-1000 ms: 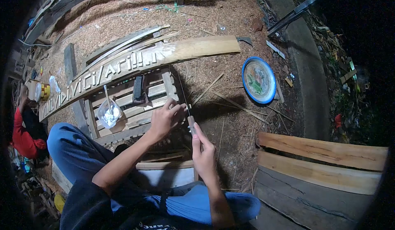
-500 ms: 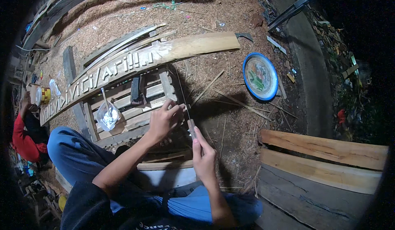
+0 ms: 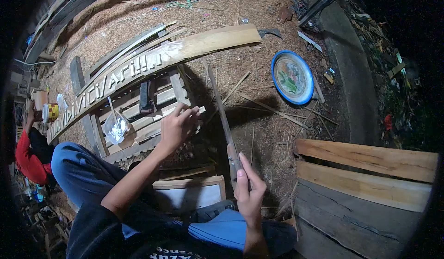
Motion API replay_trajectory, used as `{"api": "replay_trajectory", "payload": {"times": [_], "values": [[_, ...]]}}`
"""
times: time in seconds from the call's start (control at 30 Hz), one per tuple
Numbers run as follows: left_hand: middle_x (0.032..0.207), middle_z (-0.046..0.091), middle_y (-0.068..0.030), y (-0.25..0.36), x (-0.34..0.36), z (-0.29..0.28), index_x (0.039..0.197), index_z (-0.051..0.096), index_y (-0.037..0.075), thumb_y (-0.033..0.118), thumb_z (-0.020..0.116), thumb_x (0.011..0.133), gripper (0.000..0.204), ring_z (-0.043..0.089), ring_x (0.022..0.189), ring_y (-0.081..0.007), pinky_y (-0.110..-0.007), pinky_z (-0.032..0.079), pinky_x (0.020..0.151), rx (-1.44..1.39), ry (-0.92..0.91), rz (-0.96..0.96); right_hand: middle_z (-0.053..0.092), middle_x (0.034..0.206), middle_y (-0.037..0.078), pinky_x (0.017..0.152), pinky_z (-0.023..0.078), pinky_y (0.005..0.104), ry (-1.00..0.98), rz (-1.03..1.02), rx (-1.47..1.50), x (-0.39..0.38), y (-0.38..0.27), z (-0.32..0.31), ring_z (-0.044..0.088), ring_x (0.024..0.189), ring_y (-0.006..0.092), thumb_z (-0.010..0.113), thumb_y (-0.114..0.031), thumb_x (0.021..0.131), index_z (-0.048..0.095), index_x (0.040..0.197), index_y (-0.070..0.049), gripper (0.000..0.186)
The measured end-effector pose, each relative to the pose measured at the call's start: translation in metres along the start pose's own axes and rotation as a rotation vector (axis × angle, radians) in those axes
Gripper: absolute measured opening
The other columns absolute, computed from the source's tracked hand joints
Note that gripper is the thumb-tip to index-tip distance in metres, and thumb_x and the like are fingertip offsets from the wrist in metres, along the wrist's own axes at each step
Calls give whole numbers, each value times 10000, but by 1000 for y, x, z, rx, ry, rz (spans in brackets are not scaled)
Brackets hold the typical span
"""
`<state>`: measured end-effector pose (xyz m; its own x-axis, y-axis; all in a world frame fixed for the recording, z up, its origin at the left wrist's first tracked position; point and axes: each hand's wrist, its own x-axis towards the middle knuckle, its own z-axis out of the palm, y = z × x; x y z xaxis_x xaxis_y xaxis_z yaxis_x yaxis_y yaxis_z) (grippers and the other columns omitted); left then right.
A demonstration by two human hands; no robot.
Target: The person applies glue to small wooden letters and attaches them to a board to spell out words, then uses a hand saw to trim a piece of wood.
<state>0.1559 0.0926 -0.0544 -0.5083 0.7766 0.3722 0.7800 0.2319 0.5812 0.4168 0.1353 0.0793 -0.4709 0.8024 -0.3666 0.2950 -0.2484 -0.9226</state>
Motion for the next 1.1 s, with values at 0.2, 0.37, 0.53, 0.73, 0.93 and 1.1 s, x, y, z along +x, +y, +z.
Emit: {"api": "replay_trajectory", "payload": {"times": [0.2, 0.37, 0.53, 0.73, 0.93, 1.1], "values": [[911, 650, -42, -2, 1, -2, 1040, 747, 158, 228, 778, 912, 149, 676, 731, -257, -414, 538, 571, 38, 40, 24, 670, 884, 13, 574, 415, 219, 25, -2, 13, 23, 2, 14, 533, 664, 40, 576, -126, 1076, 583, 1459, 15, 408], [903, 650, -44, -1, -1, 1, 1025, 745, 147, 234, 781, 908, 150, 665, 753, -252, -400, 535, 586, 27, 54, 43, 643, 1400, 205, 1083, 462, 306, -17, -164, -13, 45, 10, 39, 614, 1261, 192, 568, -86, 1074, 536, 1456, 93, 422], [859, 645, -54, -4, -1, 4, 993, 760, 146, 229, 800, 887, 141, 674, 702, -255, -404, 526, 578, 24, 154, 70, 651, 1392, 204, 1077, 482, 314, -69, -180, -49, 62, 8, 63, 627, 1256, 192, 581, -115, 1074, 546, 1452, 83, 428], [906, 640, -47, -10, -3, 7, 1019, 760, 139, 242, 793, 869, 185, 658, 791, -247, -397, 544, 639, -62, 103, 42, 520, 658, -88, 422, 258, 224, -134, -361, -101, 90, 37, 71, 361, 474, -9, 581, -174, 1088, 584, 1482, -59, 410], [915, 634, -57, -9, -3, 2, 1057, 763, 136, 218, 786, 866, 210, 659, 812, -256, -397, 552, 644, -36, 99, 56, 494, 619, -94, 404, 249, 230, -129, -308, -158, 101, 36, 76, 349, 450, -8, 578, -189, 1091, 591, 1474, -59, 405], [986, 618, -56, -13, -7, 3, 1130, 744, 143, 201, 755, 877, 259, 658, 850, -264, -407, 568, 656, 22, 24, 40, 670, 1369, 194, 1034, 497, 311, -131, -10, -59, 96, 17, 85, 640, 1200, 176, 566, -130, 1081, 571, 1440, 66, 409]]}}
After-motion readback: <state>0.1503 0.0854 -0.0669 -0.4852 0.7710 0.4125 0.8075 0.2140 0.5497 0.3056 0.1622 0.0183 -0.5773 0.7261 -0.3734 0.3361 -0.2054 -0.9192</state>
